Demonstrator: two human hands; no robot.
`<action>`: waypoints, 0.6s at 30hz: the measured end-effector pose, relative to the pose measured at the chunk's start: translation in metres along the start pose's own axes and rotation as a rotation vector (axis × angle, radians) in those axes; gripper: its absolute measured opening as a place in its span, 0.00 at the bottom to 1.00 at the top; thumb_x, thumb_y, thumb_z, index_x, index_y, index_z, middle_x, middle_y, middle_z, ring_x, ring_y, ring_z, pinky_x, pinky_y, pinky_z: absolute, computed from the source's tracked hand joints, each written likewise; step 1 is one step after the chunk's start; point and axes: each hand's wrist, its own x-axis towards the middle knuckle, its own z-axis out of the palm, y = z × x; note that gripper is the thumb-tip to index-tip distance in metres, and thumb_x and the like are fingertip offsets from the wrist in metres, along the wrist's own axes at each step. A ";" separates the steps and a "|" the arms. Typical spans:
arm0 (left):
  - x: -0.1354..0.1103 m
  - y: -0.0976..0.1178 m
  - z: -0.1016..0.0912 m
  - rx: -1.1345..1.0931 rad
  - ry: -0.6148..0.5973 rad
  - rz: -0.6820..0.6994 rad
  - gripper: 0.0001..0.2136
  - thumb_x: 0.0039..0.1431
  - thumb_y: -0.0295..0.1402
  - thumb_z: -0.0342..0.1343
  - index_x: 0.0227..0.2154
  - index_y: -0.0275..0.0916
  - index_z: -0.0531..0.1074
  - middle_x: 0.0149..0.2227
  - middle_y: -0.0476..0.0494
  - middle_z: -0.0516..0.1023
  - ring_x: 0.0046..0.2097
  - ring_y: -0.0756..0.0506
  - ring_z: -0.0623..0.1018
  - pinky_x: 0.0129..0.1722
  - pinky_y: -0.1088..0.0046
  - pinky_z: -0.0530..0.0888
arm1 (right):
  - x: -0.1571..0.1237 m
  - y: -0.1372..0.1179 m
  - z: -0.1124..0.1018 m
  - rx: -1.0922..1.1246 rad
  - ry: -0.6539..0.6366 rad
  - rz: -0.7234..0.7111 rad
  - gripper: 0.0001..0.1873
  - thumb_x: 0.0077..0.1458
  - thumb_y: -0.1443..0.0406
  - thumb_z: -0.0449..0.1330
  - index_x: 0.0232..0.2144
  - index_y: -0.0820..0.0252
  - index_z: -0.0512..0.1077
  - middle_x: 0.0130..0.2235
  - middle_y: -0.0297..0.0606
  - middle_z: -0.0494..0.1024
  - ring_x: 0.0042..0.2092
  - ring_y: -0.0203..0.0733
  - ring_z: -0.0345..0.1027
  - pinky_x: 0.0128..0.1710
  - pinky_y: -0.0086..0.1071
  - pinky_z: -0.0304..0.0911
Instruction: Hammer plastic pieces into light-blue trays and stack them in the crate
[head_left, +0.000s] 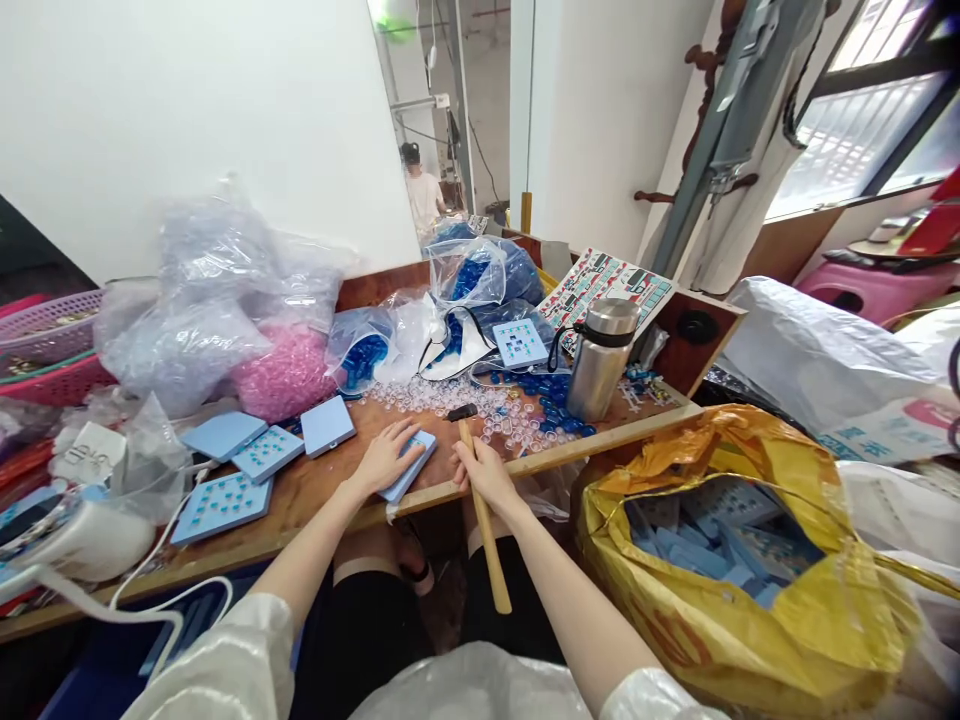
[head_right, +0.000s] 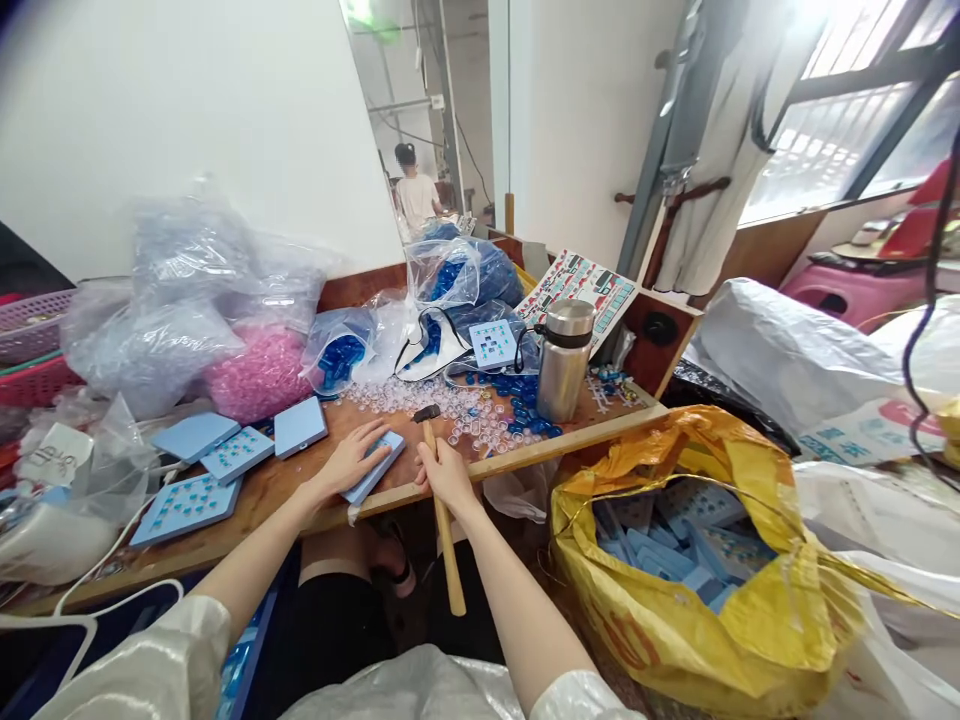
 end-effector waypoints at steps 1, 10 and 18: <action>0.000 -0.004 0.004 0.003 0.040 -0.120 0.23 0.59 0.47 0.41 0.53 0.43 0.62 0.58 0.41 0.60 0.59 0.39 0.58 0.55 0.54 0.57 | 0.001 0.001 0.000 0.003 -0.003 0.006 0.17 0.56 0.52 0.48 0.26 0.58 0.63 0.16 0.29 0.70 0.16 0.33 0.64 0.17 0.25 0.58; -0.002 0.047 0.019 -0.082 0.149 -0.396 0.22 0.57 0.47 0.44 0.50 0.44 0.64 0.58 0.35 0.58 0.54 0.32 0.62 0.47 0.47 0.62 | -0.004 -0.005 0.002 -0.041 -0.016 0.050 0.17 0.55 0.52 0.49 0.29 0.59 0.65 0.18 0.29 0.70 0.16 0.32 0.63 0.18 0.25 0.59; 0.030 -0.019 -0.004 0.002 0.236 -0.134 0.14 0.58 0.29 0.43 0.44 0.37 0.69 0.44 0.37 0.67 0.47 0.40 0.65 0.47 0.63 0.66 | 0.001 0.003 -0.001 0.042 -0.014 0.129 0.20 0.53 0.49 0.50 0.33 0.60 0.66 0.19 0.31 0.71 0.16 0.33 0.63 0.17 0.26 0.59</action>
